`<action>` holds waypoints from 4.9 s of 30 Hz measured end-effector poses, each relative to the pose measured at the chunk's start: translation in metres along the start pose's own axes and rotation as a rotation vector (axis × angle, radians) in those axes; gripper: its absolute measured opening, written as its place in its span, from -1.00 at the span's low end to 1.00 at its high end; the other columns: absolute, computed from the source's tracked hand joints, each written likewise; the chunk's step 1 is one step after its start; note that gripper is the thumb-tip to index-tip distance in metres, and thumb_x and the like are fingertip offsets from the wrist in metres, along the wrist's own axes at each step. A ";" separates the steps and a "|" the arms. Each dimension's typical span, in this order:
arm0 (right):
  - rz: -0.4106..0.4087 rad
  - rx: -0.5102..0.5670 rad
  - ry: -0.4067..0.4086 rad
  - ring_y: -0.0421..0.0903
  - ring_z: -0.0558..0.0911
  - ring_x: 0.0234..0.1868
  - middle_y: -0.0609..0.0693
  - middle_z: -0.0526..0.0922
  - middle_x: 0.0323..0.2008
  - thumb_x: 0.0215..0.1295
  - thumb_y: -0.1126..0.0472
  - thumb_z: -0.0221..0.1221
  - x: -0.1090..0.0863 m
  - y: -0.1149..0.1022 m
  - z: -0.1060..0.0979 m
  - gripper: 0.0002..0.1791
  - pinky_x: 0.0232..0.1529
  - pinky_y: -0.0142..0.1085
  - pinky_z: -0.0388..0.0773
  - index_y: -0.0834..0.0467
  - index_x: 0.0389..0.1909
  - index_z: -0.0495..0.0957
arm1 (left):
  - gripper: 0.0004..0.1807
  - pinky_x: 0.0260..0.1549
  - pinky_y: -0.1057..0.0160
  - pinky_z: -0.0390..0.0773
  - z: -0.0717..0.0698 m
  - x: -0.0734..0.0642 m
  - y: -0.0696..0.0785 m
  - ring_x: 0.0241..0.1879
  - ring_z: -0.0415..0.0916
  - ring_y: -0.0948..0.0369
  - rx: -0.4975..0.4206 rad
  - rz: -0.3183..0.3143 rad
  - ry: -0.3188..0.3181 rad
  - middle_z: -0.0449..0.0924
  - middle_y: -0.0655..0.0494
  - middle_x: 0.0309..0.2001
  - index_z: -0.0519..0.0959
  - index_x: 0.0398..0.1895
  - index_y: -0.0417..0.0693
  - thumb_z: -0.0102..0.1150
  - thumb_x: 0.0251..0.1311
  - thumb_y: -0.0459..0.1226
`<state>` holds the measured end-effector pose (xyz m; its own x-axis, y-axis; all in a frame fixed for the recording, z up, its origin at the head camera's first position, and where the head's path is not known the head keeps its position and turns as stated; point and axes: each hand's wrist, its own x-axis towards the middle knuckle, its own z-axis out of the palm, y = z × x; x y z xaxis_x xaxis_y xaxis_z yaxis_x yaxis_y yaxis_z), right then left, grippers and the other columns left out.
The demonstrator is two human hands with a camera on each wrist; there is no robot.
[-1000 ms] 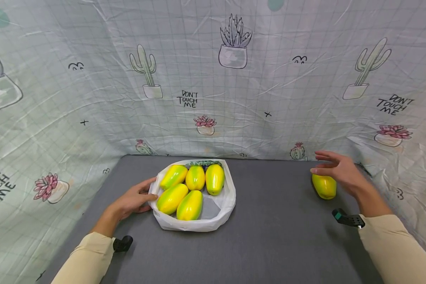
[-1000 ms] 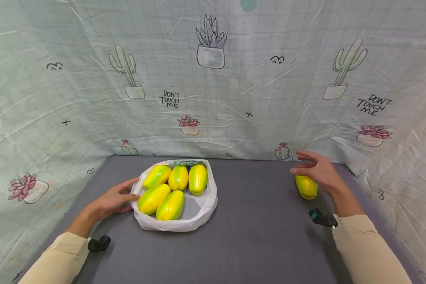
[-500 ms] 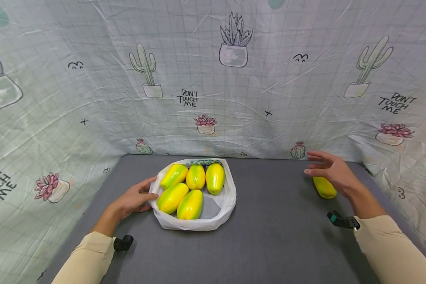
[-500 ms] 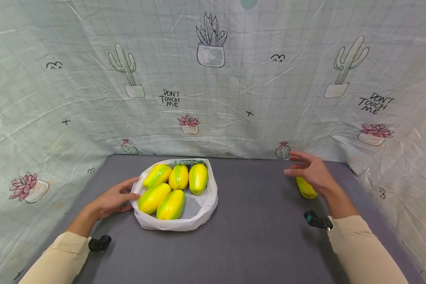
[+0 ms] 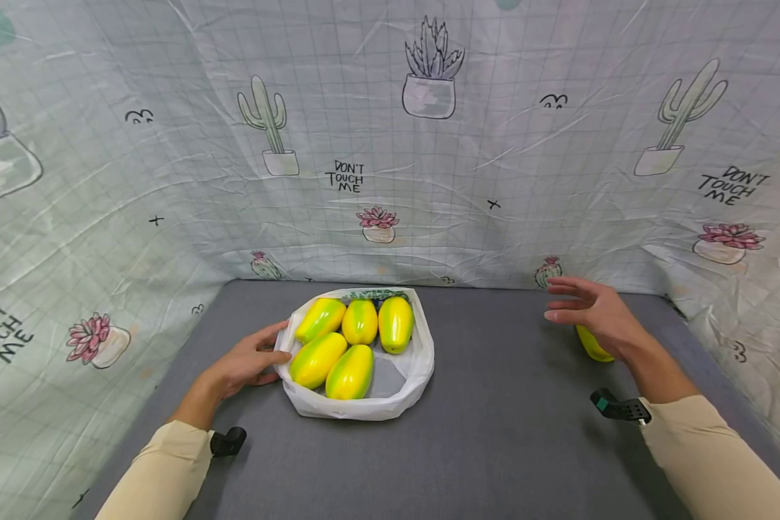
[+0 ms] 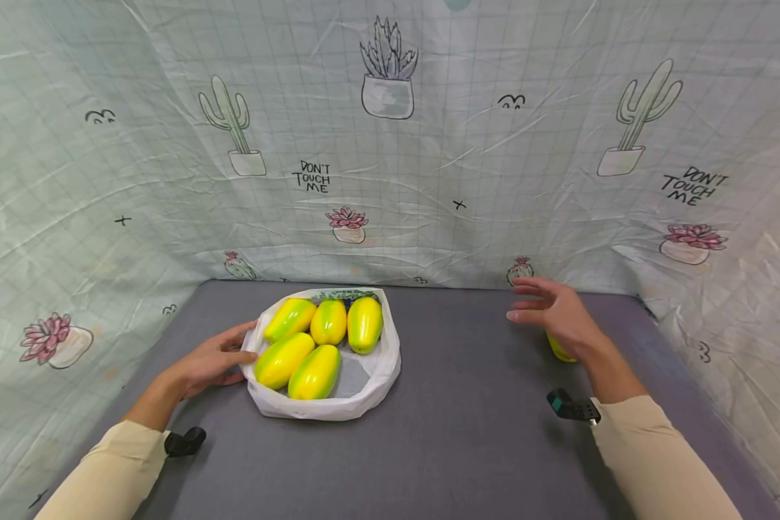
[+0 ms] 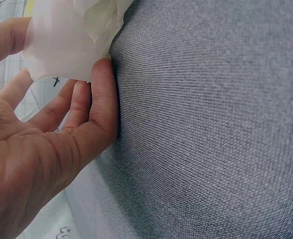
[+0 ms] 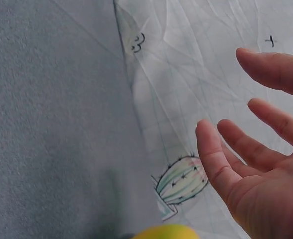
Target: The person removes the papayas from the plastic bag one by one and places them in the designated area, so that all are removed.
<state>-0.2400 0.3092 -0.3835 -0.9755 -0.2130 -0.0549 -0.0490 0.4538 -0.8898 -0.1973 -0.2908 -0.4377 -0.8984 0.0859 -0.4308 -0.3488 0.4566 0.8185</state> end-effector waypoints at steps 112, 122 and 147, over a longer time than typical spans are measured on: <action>-0.003 0.302 -0.217 0.35 0.51 0.39 0.34 0.38 0.48 0.29 0.36 0.35 0.028 -0.081 0.187 -0.21 0.13 0.00 0.74 0.23 0.53 0.31 | -0.08 0.07 0.15 0.73 0.000 0.002 0.000 0.32 0.45 -0.03 -0.016 0.022 -0.013 0.16 -0.23 0.56 -0.03 0.72 0.16 0.25 0.43 -0.14; 0.067 0.275 -0.129 0.28 0.55 0.38 0.27 0.36 0.51 0.28 0.31 0.40 0.046 -0.081 0.203 -0.23 0.18 0.08 0.70 0.14 0.51 0.38 | -0.08 0.05 0.16 0.73 -0.001 0.004 -0.001 0.31 0.45 -0.03 -0.011 0.012 -0.009 0.16 -0.22 0.56 -0.03 0.72 0.17 0.26 0.43 -0.13; 0.165 0.073 0.014 0.14 0.55 0.35 0.13 0.44 0.48 0.25 0.13 0.48 0.069 -0.080 0.233 -0.21 0.08 -0.04 0.75 0.07 0.49 0.42 | -0.09 0.13 0.09 0.72 -0.001 0.006 0.000 0.31 0.46 -0.02 -0.019 0.000 -0.012 0.15 -0.21 0.56 -0.02 0.72 0.20 0.25 0.43 -0.12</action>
<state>-0.2531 0.0570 -0.4220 -0.9720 -0.1285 -0.1966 0.1268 0.4173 -0.8999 -0.2033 -0.2915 -0.4395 -0.8951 0.0964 -0.4354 -0.3541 0.4398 0.8253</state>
